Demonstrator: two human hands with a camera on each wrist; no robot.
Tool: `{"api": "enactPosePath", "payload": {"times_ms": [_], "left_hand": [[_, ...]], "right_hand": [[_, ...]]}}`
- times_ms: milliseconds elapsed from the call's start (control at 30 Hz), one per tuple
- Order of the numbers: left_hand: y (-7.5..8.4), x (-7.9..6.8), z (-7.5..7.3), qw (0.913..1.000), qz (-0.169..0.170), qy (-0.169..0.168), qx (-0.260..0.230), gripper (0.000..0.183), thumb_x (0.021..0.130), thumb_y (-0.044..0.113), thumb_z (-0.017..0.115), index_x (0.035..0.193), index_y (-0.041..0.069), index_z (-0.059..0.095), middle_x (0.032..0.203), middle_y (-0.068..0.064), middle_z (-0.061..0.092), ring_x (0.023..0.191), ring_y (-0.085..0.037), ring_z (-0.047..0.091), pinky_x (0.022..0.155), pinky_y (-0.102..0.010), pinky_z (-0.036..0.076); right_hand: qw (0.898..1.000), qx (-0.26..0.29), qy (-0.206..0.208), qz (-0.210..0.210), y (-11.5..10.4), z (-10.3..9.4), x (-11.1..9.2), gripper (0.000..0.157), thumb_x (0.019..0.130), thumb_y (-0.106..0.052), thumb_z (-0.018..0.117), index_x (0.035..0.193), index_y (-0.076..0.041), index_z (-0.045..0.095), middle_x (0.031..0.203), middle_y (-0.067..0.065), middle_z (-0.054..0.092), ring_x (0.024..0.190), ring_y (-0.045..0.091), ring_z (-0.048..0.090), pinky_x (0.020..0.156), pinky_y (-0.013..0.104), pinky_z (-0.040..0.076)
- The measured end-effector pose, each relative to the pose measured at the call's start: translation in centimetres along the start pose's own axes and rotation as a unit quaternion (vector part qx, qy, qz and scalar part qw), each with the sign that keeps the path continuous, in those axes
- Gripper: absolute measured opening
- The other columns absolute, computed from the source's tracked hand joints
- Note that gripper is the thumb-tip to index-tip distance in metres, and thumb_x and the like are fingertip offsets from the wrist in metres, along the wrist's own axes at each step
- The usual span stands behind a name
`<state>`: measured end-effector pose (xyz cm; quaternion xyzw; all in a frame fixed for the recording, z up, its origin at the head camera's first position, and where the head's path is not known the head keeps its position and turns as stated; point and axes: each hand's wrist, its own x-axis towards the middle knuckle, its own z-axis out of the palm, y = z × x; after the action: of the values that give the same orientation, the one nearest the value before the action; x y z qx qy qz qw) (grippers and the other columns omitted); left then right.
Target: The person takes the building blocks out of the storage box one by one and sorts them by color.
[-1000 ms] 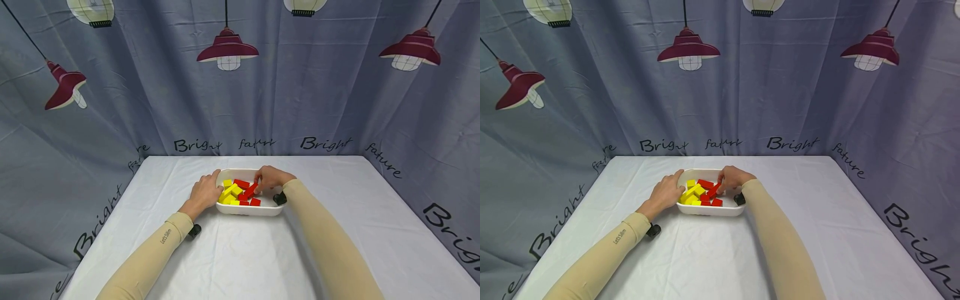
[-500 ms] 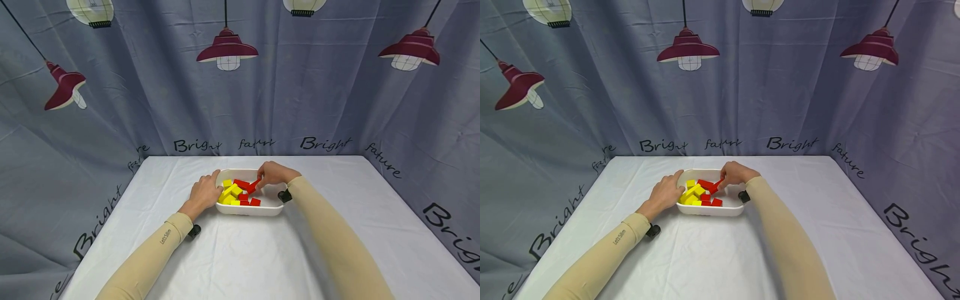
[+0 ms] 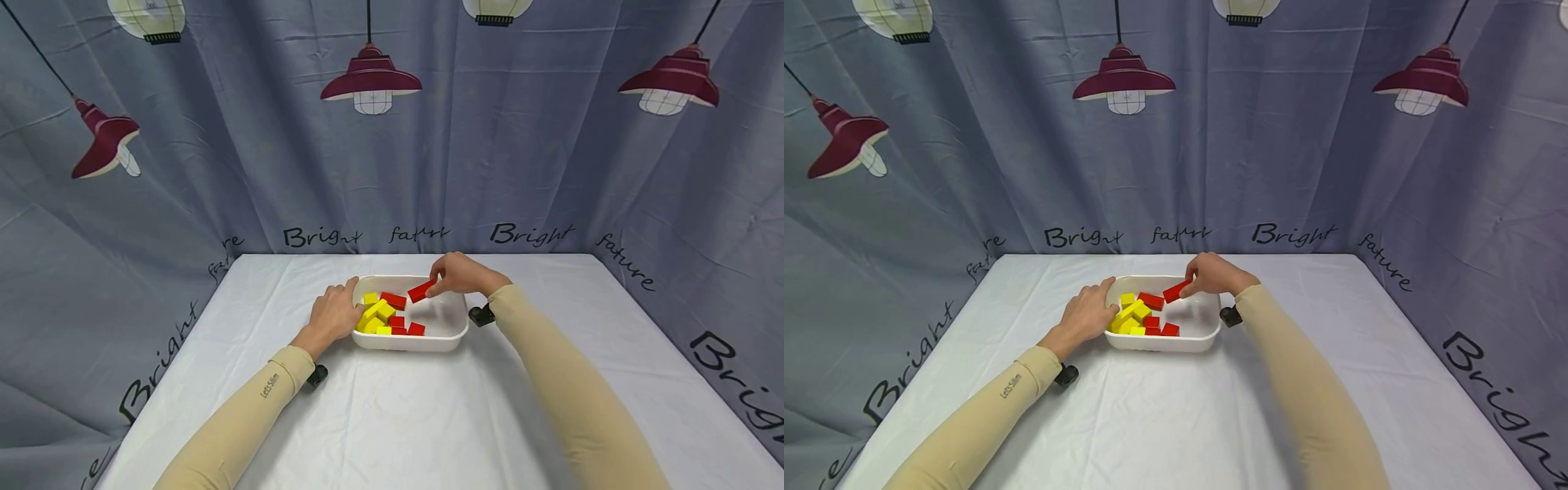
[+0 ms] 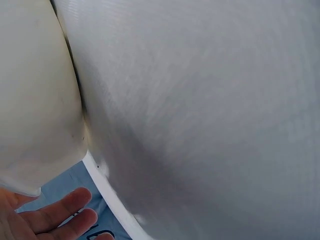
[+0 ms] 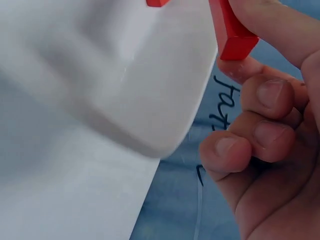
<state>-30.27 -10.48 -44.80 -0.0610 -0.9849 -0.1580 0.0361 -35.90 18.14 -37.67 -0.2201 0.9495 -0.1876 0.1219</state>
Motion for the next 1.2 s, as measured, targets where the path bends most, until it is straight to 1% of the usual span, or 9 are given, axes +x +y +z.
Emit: {"api": "enactPosePath", "payload": {"times_ms": [100,300,500,700,933,1067,1200], "left_hand": [[0.0,0.0,0.0,1.0,-0.003,-0.004,0.0,0.066,0.096,0.034,0.054,0.157,0.017,0.035,0.136,-0.015,0.06,0.123,-0.033,0.056,0.1,-0.054,0.047],[-0.1,0.0,0.1,0.9999,-0.01,-0.009,0.004,0.066,0.097,0.035,0.054,0.157,0.018,0.034,0.139,-0.016,0.058,0.127,-0.033,0.055,0.102,-0.055,0.046],[-0.1,0.0,0.1,0.9999,-0.011,-0.009,0.001,0.066,0.097,0.035,0.053,0.158,0.018,0.033,0.139,-0.016,0.058,0.126,-0.033,0.054,0.103,-0.055,0.045],[-0.1,-0.2,0.1,0.9999,-0.011,-0.006,-0.003,0.066,0.097,0.034,0.054,0.157,0.018,0.034,0.139,-0.016,0.058,0.127,-0.033,0.054,0.104,-0.054,0.045],[-0.1,-0.1,0.2,1.0,-0.009,-0.003,-0.003,0.066,0.096,0.034,0.053,0.157,0.018,0.034,0.137,-0.016,0.059,0.125,-0.034,0.055,0.102,-0.055,0.046],[-0.1,0.0,0.2,1.0,-0.009,-0.003,-0.002,0.065,0.097,0.035,0.053,0.157,0.019,0.034,0.136,-0.016,0.059,0.125,-0.034,0.055,0.102,-0.055,0.046],[0.0,0.0,0.2,1.0,-0.007,-0.003,-0.003,0.065,0.097,0.034,0.052,0.157,0.019,0.034,0.137,-0.016,0.059,0.124,-0.034,0.055,0.102,-0.056,0.046]], "right_hand": [[1.0,0.004,0.015,0.003,0.7,-0.4,-0.5,0.031,0.081,-0.037,0.084,0.097,-0.013,0.073,0.08,0.005,0.059,0.078,0.02,0.052,0.061,0.029,0.042],[0.999,0.014,0.044,0.01,1.8,-1.0,-1.5,0.034,0.081,-0.037,0.084,0.101,-0.011,0.074,0.08,0.007,0.058,0.077,0.021,0.051,0.062,0.03,0.042],[0.997,0.034,0.07,0.029,2.9,-1.5,-2.6,0.038,0.082,-0.038,0.083,0.106,-0.01,0.073,0.084,0.007,0.059,0.079,0.022,0.052,0.063,0.03,0.043],[0.993,0.049,0.096,0.05,4.3,-1.6,-3.6,0.044,0.082,-0.041,0.082,0.11,-0.008,0.072,0.085,0.008,0.06,0.079,0.023,0.053,0.062,0.031,0.045],[0.987,0.066,0.134,0.065,6.3,-1.7,-4.6,0.044,0.082,-0.042,0.082,0.107,-0.008,0.071,0.081,0.009,0.054,0.076,0.024,0.05,0.061,0.032,0.04],[0.984,0.074,0.145,0.074,7.4,-1.7,-5.1,0.047,0.082,-0.043,0.081,0.109,-0.007,0.07,0.079,0.009,0.053,0.075,0.024,0.049,0.06,0.032,0.039],[0.982,0.077,0.152,0.082,8.7,-1.4,-5.4,0.047,0.083,-0.043,0.08,0.11,-0.006,0.07,0.08,0.009,0.052,0.077,0.025,0.048,0.061,0.032,0.039]]}}
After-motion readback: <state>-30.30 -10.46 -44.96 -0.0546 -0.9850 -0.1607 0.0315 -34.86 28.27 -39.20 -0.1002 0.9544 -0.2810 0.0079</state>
